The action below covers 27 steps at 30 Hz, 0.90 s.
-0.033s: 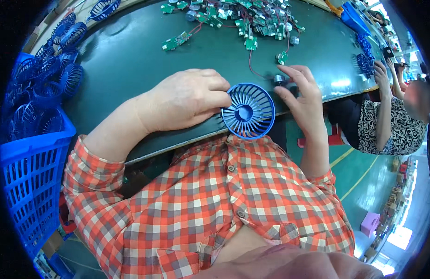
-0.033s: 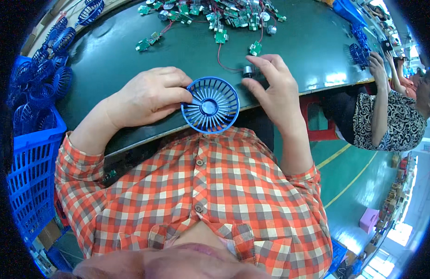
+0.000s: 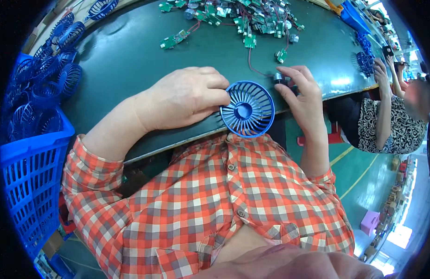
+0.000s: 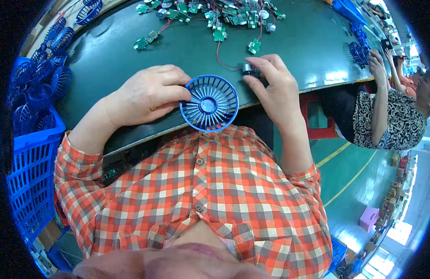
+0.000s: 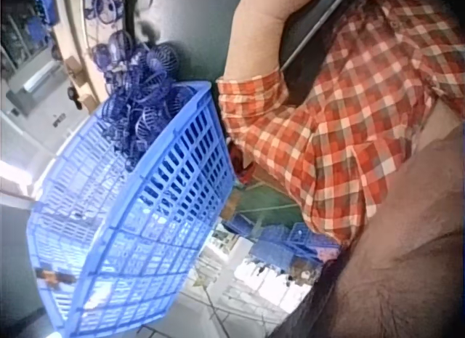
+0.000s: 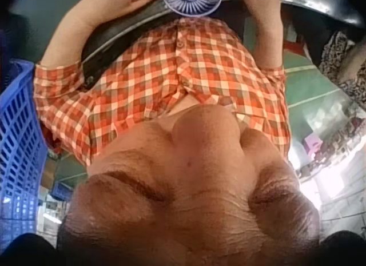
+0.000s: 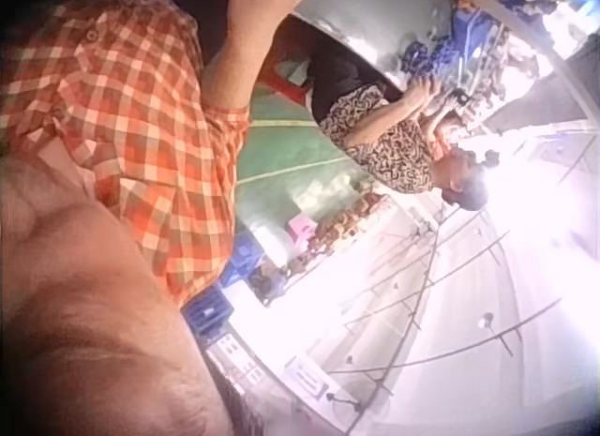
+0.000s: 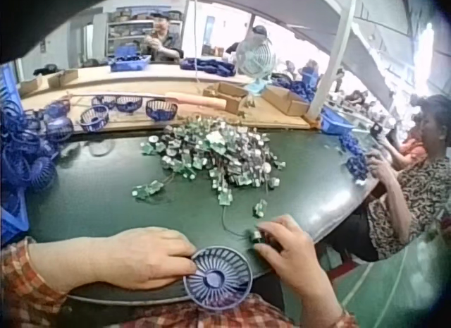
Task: Assembling portable electric fans by inserting small motors into plastic housings.
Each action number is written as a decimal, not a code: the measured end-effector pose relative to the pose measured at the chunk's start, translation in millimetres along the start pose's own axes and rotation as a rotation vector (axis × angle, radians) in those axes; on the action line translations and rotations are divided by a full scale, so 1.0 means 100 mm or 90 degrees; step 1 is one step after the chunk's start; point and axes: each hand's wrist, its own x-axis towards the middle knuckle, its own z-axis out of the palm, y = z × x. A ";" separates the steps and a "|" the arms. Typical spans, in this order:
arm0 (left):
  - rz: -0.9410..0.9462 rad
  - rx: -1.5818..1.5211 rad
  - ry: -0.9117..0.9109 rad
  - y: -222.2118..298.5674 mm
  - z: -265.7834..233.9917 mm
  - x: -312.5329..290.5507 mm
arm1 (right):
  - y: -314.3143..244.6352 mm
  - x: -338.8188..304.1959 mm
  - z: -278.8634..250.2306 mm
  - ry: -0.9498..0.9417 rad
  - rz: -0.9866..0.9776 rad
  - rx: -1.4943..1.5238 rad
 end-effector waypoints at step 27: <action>-0.031 0.112 0.025 0.03 0.00 -0.02 | -0.55 0.19 -0.13 -0.137 -0.207 -0.064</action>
